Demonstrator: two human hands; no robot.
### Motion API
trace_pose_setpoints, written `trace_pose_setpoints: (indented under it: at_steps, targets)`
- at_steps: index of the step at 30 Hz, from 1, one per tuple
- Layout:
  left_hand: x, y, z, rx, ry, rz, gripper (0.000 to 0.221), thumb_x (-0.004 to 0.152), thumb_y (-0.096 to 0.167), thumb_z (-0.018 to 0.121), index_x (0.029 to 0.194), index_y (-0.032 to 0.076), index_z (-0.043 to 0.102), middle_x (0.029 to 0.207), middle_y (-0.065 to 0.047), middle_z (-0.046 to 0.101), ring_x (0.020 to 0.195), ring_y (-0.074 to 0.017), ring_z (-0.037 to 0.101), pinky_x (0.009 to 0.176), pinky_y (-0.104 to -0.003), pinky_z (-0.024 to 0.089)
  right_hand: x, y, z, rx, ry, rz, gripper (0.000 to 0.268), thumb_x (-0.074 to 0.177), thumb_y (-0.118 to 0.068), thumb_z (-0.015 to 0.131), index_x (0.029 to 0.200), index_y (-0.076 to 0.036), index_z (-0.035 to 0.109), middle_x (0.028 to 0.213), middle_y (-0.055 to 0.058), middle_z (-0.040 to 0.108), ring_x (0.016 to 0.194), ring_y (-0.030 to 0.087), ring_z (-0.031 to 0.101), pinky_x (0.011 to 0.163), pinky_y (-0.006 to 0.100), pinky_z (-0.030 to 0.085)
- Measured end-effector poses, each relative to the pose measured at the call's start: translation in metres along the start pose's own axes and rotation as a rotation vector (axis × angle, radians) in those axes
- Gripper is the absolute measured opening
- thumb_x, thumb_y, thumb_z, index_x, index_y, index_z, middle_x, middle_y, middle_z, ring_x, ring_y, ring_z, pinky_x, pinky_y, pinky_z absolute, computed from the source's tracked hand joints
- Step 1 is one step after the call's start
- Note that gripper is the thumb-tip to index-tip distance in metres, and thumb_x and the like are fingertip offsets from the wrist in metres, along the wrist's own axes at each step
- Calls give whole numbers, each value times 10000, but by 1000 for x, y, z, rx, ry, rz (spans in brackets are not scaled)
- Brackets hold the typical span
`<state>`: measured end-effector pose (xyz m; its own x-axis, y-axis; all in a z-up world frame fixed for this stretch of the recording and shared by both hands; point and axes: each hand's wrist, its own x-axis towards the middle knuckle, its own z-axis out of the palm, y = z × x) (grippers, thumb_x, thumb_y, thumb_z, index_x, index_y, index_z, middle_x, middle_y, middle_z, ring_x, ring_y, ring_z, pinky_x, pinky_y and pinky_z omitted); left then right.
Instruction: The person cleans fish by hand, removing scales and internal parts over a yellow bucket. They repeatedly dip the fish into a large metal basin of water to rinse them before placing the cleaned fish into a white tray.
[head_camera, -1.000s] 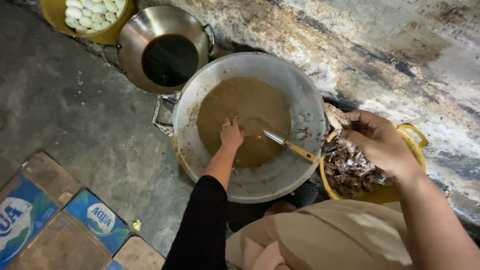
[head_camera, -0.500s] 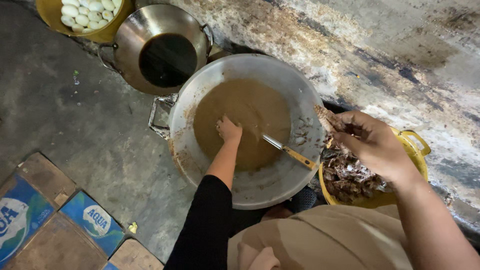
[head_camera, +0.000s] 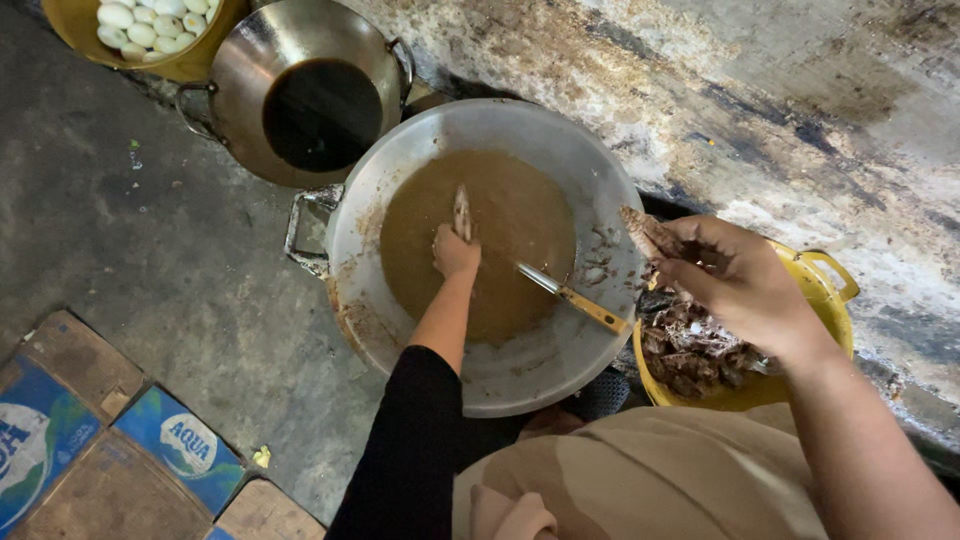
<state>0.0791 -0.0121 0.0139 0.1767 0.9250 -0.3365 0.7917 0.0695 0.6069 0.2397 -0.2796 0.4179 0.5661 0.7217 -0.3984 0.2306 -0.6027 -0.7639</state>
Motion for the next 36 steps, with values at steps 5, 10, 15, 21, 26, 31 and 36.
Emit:
trace_pose_setpoints:
  at_steps: [5,10,15,21,26,31,36]
  targets:
    - [13,-5,10,-59,38,99,644,749,250,857,1298,78,567,1233,-198,642,1175,-409,594,954,-595,478,3,2,1,24,-8,-8,359,912,-126,685,1264,-65,657,869,-4,730,709,61,603,633,254,487]
    - [35,-12,15,6,-115,123,526,769,134,770,1262,43,610,1222,-213,671,1182,-416,629,1008,-501,514,4,6,1,-10,-14,-99,327,924,-119,705,1241,-40,682,843,13,693,695,61,549,604,249,444]
    - [49,-14,8,-42,-318,145,643,770,174,782,1342,-4,548,1246,-254,648,1189,-406,621,1023,-451,489,8,9,2,71,-17,-92,353,916,-107,700,1260,-35,658,893,-7,699,735,40,569,628,234,468]
    - [48,-19,3,-110,-432,95,722,719,166,749,1388,-12,543,1317,-245,664,1222,-373,641,1035,-416,487,9,9,2,102,-24,-52,366,916,-105,692,1276,-46,658,901,-2,713,733,53,582,621,249,470]
    - [53,-24,12,-175,-455,136,968,725,231,831,1509,-74,353,1476,-270,500,1330,-358,546,1082,-387,444,10,10,1,129,-33,-95,347,915,-98,695,1253,-30,653,900,-10,700,745,40,581,625,237,475]
    - [48,-28,16,-161,-318,320,936,818,413,897,1446,-104,434,1436,-312,516,1329,-405,516,1083,-422,413,10,8,0,111,-25,-60,348,906,-111,693,1250,-58,671,866,-6,702,704,42,568,595,240,459]
    - [38,-21,-6,-78,-337,362,647,793,417,834,1242,6,615,1185,-230,713,1121,-380,678,961,-444,514,12,13,0,8,42,-203,307,894,-126,730,1187,-44,689,905,38,708,795,96,593,710,279,495]
